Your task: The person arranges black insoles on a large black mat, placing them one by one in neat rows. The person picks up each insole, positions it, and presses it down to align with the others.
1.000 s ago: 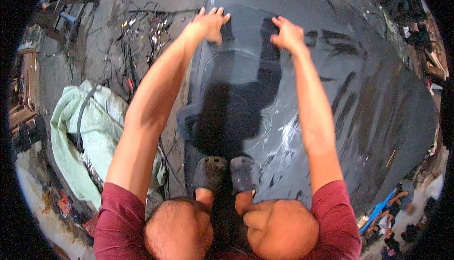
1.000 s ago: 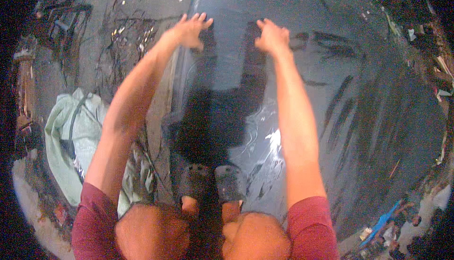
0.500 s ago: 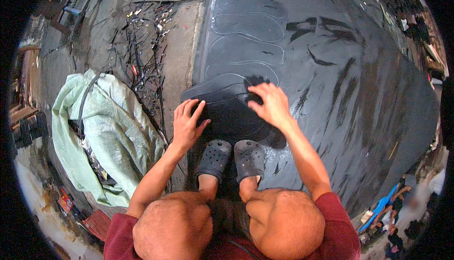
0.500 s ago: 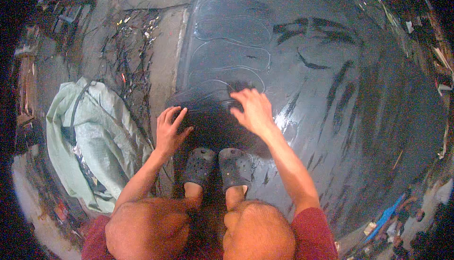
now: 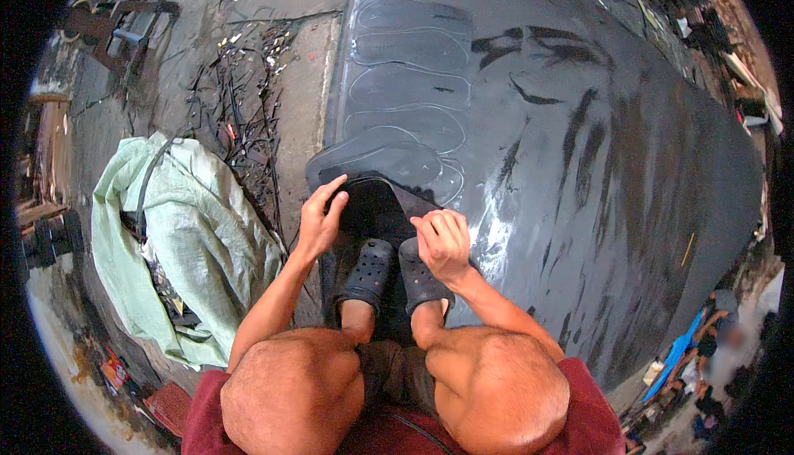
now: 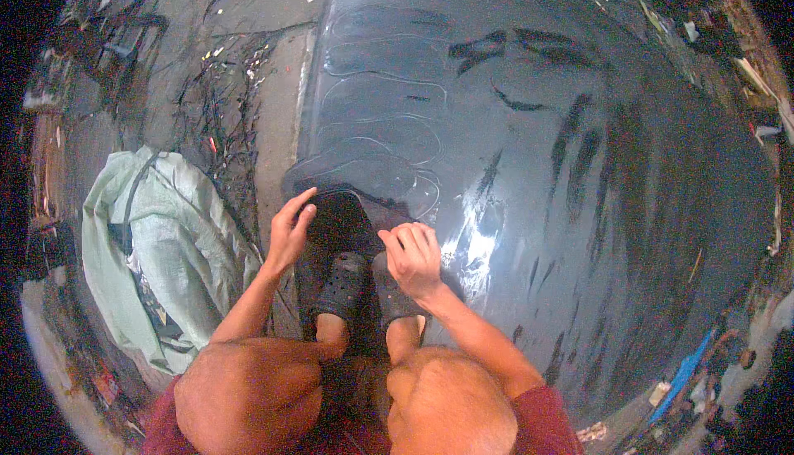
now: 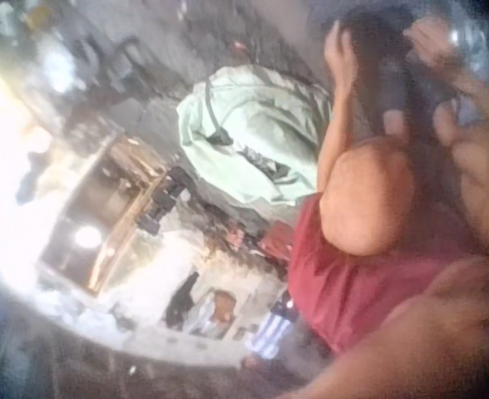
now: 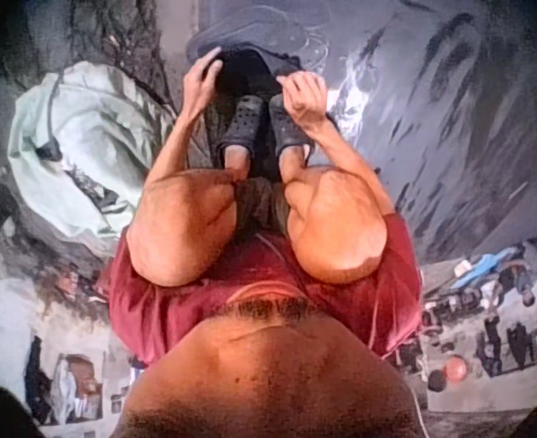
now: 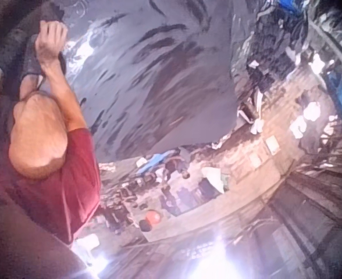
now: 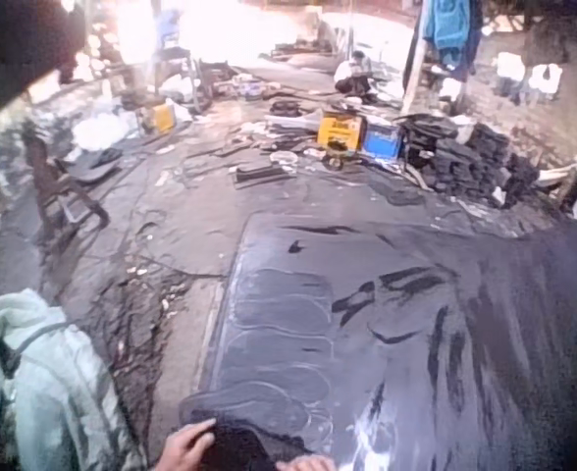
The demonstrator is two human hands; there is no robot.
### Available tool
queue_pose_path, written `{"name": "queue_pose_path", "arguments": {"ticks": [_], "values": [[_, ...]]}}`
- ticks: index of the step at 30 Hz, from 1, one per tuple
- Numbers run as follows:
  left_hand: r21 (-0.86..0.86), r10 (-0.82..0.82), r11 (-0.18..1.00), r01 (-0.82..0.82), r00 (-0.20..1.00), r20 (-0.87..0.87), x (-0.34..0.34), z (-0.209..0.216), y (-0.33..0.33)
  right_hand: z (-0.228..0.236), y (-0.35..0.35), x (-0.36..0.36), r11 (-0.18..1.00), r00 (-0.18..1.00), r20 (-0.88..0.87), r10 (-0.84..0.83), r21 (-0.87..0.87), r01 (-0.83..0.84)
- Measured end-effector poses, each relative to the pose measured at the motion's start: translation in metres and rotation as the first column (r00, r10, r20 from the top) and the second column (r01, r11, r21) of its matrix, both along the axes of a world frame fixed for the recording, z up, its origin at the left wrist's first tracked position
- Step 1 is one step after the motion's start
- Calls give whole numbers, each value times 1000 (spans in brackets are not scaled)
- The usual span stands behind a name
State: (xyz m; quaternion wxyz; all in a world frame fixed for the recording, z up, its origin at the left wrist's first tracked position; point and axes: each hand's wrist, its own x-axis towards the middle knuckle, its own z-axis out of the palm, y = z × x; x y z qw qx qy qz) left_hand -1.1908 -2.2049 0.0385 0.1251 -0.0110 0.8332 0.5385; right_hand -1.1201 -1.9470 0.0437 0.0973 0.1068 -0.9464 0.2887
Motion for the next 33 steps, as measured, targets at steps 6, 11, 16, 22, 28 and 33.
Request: {"name": "queue_pose_path", "arguments": {"ticks": [6, 11, 16, 22, 28, 33], "values": [[-189, 190, 955, -230, 959, -209, 3, -2, -1, 21, 7, -35, 919, 906, -169, -387, 7, 394], [-255, 405, 881, -398, 914, -28, 56, -29, -2, 3, -19, -45, 959, 944, 171, 281, -3, -284], [-309, 372, 859, -407, 913, -167, 68, -20, 13, -3, -64, -37, 975, 934, 305, 188, 56, -215], [-359, -89, 930, -83, 896, -436, 68, 30, 38, 5, -58, -32, 991, 965, 227, 130, -4, -132], [396, 168, 868, -301, 927, 336, 45, -31, 29, 21, 12, -61, 702, 759, 325, -565, -293, 649], [215, 50, 968, -132, 935, 350, 12, 5, 65, 99, 106, -96, 374, 779, 206, -592, -786, 493]]}}
